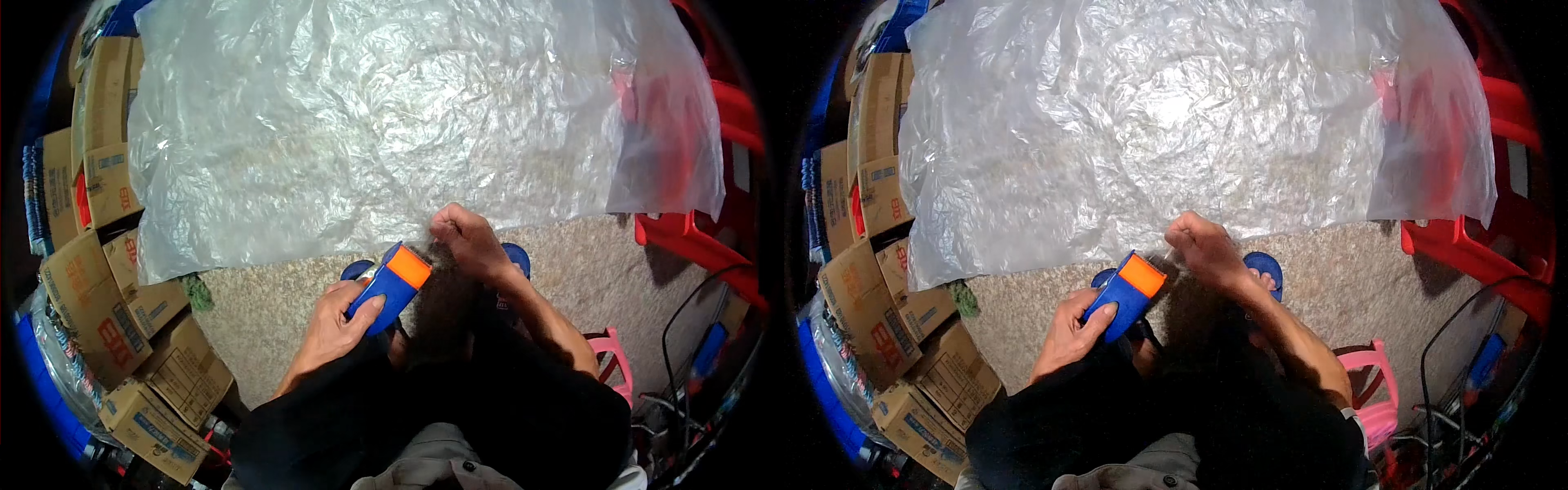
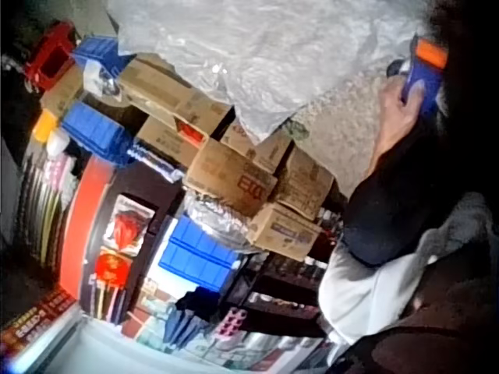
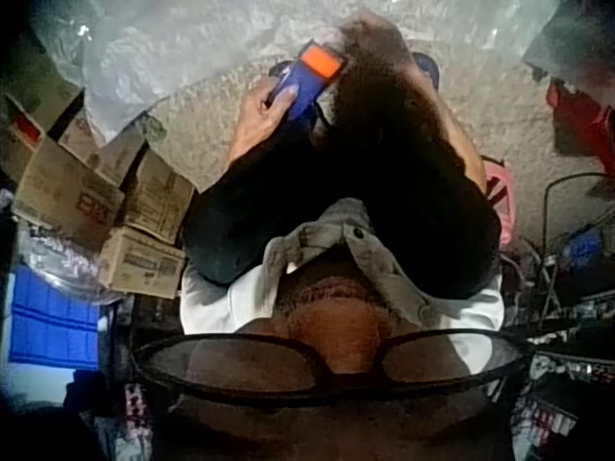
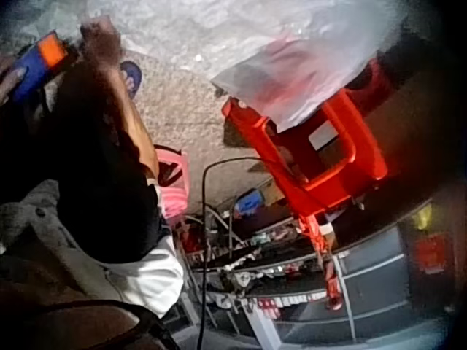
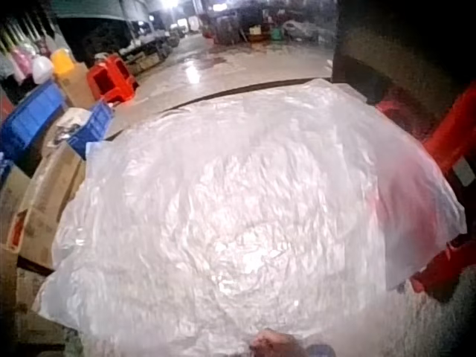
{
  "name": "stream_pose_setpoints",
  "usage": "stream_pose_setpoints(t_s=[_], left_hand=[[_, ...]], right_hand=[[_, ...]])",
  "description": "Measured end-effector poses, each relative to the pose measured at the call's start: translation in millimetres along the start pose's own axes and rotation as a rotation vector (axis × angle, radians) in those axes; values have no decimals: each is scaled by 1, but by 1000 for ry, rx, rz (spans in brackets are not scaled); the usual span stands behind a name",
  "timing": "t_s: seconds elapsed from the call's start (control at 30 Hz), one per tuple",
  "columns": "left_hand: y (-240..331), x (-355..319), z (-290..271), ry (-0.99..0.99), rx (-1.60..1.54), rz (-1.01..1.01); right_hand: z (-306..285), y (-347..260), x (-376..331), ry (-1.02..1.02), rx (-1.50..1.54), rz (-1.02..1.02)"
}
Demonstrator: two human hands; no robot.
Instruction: The person folds a large plastic sheet by hand on the floor, using a tape dispenser to secure several small items into a pouch-like section of the plastic.
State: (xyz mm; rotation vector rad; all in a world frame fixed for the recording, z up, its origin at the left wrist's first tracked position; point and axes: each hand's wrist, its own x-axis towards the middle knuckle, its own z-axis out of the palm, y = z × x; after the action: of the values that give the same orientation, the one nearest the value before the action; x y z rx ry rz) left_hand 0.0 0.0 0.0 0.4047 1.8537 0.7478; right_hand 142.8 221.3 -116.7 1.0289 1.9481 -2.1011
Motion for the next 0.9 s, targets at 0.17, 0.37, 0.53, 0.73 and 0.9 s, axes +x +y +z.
stream_pose_setpoints(t_s=[0.17,0.37,0.53,0.73,0.9], left_hand=[[9,-4,1,37,147,29],[19,5,6,88,297,14],[14,7,15,172,394,138],[15,19,22,291,476,110],[7,36,25,450,618,-5]], right_hand=[[5,0,-2,52,-77,-40],[18,-10,-15,175,-188,-169],[31,16,-16,176,-344,-435],[36,0,-3,209,-591,-728],[46,2,6,290,-535,-778]])
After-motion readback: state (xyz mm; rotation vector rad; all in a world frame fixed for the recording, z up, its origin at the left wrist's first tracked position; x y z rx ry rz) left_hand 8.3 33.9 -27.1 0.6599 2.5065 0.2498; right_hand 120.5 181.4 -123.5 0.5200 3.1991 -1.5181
